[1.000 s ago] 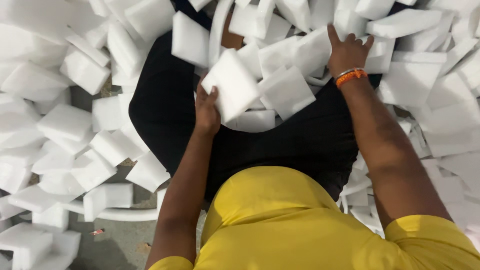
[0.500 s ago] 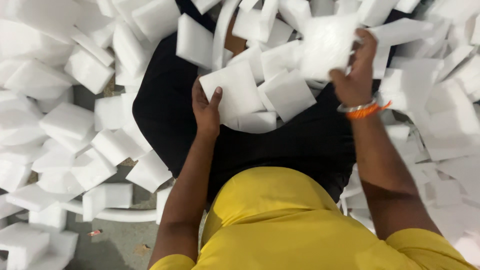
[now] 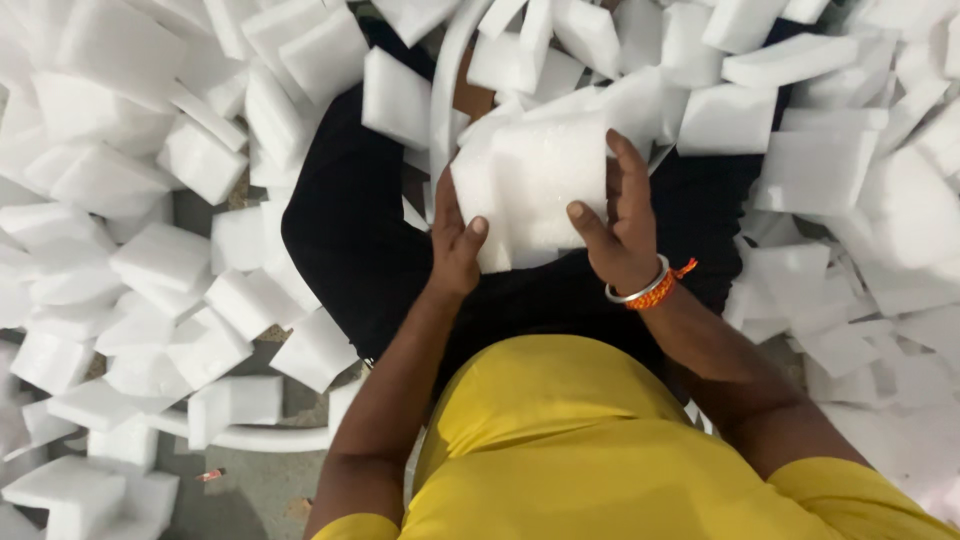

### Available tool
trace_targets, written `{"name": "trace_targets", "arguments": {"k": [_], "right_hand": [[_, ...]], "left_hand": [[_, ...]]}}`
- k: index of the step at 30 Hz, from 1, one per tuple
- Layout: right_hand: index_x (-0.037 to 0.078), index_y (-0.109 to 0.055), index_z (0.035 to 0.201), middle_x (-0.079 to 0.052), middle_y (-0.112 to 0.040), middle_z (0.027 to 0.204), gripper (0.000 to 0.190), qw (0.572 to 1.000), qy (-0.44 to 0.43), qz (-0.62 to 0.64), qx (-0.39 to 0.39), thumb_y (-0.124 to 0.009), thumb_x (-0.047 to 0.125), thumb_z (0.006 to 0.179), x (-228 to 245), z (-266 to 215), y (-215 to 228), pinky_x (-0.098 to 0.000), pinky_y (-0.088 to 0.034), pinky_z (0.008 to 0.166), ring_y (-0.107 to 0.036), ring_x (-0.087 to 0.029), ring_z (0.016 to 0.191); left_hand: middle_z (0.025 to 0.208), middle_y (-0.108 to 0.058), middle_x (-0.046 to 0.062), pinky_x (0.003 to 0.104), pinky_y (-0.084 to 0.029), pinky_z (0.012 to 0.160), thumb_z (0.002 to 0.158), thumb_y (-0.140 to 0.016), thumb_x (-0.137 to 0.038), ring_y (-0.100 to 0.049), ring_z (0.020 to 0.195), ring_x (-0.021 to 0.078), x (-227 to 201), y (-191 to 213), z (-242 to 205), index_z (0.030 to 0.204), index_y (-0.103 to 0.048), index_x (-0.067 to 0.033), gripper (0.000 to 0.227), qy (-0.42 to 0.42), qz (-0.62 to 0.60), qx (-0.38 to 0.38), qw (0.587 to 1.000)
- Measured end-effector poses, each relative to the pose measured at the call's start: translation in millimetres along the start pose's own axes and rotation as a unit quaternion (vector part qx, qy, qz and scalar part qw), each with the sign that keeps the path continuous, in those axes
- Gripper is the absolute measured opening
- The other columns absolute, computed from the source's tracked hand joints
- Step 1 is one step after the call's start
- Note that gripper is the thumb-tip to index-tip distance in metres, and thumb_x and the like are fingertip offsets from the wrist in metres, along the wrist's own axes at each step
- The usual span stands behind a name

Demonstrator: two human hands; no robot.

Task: The person sits cross-legged on the floor and repeatedly picks up white foam blocks, breaks them into smaller pieces by hand, and drops them onto a growing pile. The action is continuous and repetitive, with no tools used.

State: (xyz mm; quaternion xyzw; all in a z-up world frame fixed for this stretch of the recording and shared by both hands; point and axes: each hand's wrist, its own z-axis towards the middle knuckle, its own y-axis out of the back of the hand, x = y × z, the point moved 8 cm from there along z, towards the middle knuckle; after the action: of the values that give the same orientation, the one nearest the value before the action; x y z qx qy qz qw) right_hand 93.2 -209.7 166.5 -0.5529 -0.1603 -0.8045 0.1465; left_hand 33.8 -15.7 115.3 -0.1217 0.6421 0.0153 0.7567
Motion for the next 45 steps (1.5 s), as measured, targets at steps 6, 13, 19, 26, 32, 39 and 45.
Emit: {"name": "trace_targets", "arguments": {"k": [6, 13, 19, 26, 32, 39, 45], "right_hand": [[0.002, -0.018, 0.166, -0.023, -0.045, 0.160, 0.073, 0.998, -0.009, 0.063, 0.030, -0.063, 0.017, 0.110, 8, -4, -2, -0.0429, -0.043, 0.124, -0.050, -0.028, 0.146], [-0.001, -0.020, 0.166, -0.023, -0.040, 0.165, 0.069, 0.998, -0.003, 0.056, 0.038, -0.058, 0.020, 0.111, 15, 2, -3, -0.0444, -0.038, 0.129, -0.043, -0.029, 0.153], [-0.003, -0.030, 0.162, -0.020, -0.050, 0.158, 0.062, 0.995, -0.052, 0.079, -0.013, -0.055, 0.022, 0.111, 1, 21, -2, -0.0397, -0.042, 0.123, -0.052, -0.026, 0.145], [-0.006, -0.038, 0.158, -0.016, -0.056, 0.150, 0.056, 0.957, -0.154, 0.235, -0.074, -0.052, 0.012, 0.106, -35, 87, -2, -0.0358, -0.041, 0.119, -0.054, -0.022, 0.136], [-0.003, -0.039, 0.157, -0.014, -0.057, 0.151, 0.053, 0.970, -0.089, 0.219, -0.049, -0.050, 0.015, 0.108, -17, 180, 6, -0.0349, -0.045, 0.118, -0.057, -0.022, 0.136], [0.003, -0.054, 0.148, -0.008, -0.065, 0.139, 0.040, 0.935, -0.011, 0.353, -0.008, -0.058, 0.011, 0.109, 1, 268, 15, -0.0361, -0.050, 0.116, -0.063, -0.020, 0.127], [0.002, -0.067, 0.128, -0.004, -0.071, 0.117, 0.017, 0.937, 0.018, 0.346, -0.053, -0.059, 0.004, 0.113, 9, 286, 26, -0.0331, -0.051, 0.103, -0.066, -0.016, 0.109]], "left_hand": [[0.168, -0.021, 0.028, 0.057, -0.030, 0.127, 0.090, -0.063, -0.059, -0.029, 0.157, 0.0422, -7, -17, 5, 0.167, 0.003, -0.0055, 0.115, 0.038, -0.003, 0.060, 0.997], [0.162, -0.031, 0.032, 0.057, -0.040, 0.122, 0.086, -0.066, -0.055, -0.040, 0.150, 0.0423, -13, -13, 16, 0.167, -0.002, -0.0047, 0.114, 0.052, 0.014, 0.028, 0.998], [0.155, -0.038, 0.032, 0.053, -0.044, 0.116, 0.091, -0.055, -0.057, -0.051, 0.138, 0.0414, -4, -7, 27, 0.165, 0.000, -0.0021, 0.107, 0.075, 0.013, 0.005, 0.997], [0.143, -0.050, 0.030, 0.052, -0.047, 0.110, 0.089, -0.059, -0.052, -0.054, 0.132, 0.0412, 16, 13, 87, 0.159, -0.024, 0.0009, 0.094, 0.178, -0.109, -0.100, 0.973], [0.147, -0.049, 0.029, 0.052, -0.043, 0.111, 0.096, -0.060, -0.044, -0.052, 0.132, 0.0404, -4, 32, 179, 0.156, -0.032, 0.0056, 0.083, 0.110, -0.156, -0.090, 0.977], [0.163, -0.034, 0.018, 0.046, -0.027, 0.130, 0.110, -0.071, -0.042, -0.028, 0.158, 0.0367, -78, 45, 246, 0.162, -0.027, -0.0045, 0.078, -0.448, 0.351, -0.026, 0.822], [0.173, -0.025, 0.013, 0.043, -0.022, 0.134, 0.117, -0.032, -0.049, -0.024, 0.161, 0.0311, -82, 42, 293, 0.168, -0.017, -0.0085, 0.067, -0.220, -0.104, 0.084, 0.966]]}}
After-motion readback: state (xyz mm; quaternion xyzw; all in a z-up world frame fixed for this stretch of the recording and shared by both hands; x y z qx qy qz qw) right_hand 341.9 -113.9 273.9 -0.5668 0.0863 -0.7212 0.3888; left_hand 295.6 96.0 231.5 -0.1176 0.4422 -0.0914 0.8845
